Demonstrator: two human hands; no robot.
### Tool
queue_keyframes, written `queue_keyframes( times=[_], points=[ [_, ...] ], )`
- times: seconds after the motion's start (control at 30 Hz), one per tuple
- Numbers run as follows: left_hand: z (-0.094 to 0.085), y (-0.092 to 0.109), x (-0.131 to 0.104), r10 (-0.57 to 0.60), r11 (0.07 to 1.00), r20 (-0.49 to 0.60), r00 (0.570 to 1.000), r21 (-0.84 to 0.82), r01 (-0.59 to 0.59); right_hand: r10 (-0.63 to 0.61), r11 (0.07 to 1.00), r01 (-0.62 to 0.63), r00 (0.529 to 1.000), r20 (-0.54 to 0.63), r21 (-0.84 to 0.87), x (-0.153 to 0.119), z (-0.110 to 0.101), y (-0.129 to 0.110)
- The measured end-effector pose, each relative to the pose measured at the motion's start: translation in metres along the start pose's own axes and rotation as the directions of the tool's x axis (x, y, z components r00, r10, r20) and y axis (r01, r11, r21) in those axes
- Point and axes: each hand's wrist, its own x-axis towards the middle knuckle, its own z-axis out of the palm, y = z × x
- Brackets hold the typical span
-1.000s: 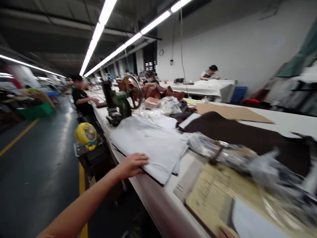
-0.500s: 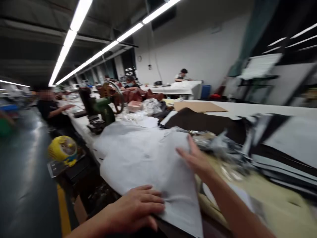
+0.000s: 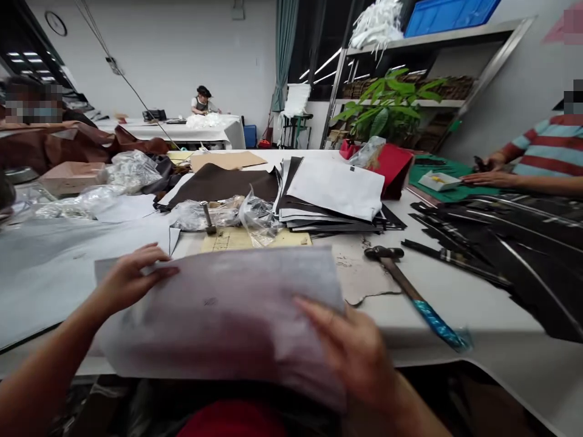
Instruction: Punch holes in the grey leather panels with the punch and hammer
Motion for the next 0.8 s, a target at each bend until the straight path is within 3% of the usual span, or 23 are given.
queue_keyframes(
  times=[0.07, 0.17, 0.27, 0.33, 0.4, 0.47, 0.53, 0.67, 0.8],
  points=[
    [0.020, 0.027, 0.042, 0.034, 0.991, 0.004, 0.999, 0.131, -0.035, -0.056, 0.975, 0.021, 0.986, -0.157, -0.220, 0.028, -0.024, 0.035],
    [0.051, 0.058, 0.079, 0.011, 0.937, -0.009, 1.000, 0.349, -0.007, -0.012, 0.911, -0.027, 0.996, -0.092, -0.411, 0.061, -0.043, 0.082],
    [0.083, 0.083, 0.062, 0.034, 0.910, -0.027, 0.999, 0.413, -0.019, 0.021, 0.689, -0.032, 0.999, -0.024, -0.724, 0.071, -0.049, 0.101],
    [0.103, 0.095, 0.034, 0.143, 0.922, 0.124, 0.982, 0.344, -0.177, -0.079, 0.524, -0.011, 0.995, -0.061, -0.852, 0.077, -0.045, 0.093],
    [0.119, 0.103, 0.009, 0.209, 0.933, 0.241, 0.948, 0.242, -0.267, -0.222, 0.535, 0.105, 0.975, -0.020, -0.838, 0.100, -0.033, 0.070],
    [0.127, 0.106, -0.004, 0.210, 0.947, 0.274, 0.938, 0.182, -0.265, -0.324, 0.657, 0.316, 0.938, 0.121, -0.685, 0.144, -0.008, 0.041],
    [0.128, 0.105, -0.006, 0.200, 0.958, 0.257, 0.945, 0.151, -0.244, -0.334, 0.750, 0.433, 0.900, 0.279, -0.500, 0.204, 0.028, 0.012],
    [0.124, 0.101, 0.000, 0.229, 0.964, 0.181, 0.956, 0.095, -0.249, -0.128, 0.776, 0.374, 0.881, 0.455, -0.507, 0.314, 0.118, -0.023],
    [0.133, 0.093, 0.000, 0.266, 0.959, 0.106, 0.958, 0.072, -0.274, 0.127, 0.697, 0.273, 0.864, 0.488, -0.664, 0.364, 0.189, -0.024]
  ],
)
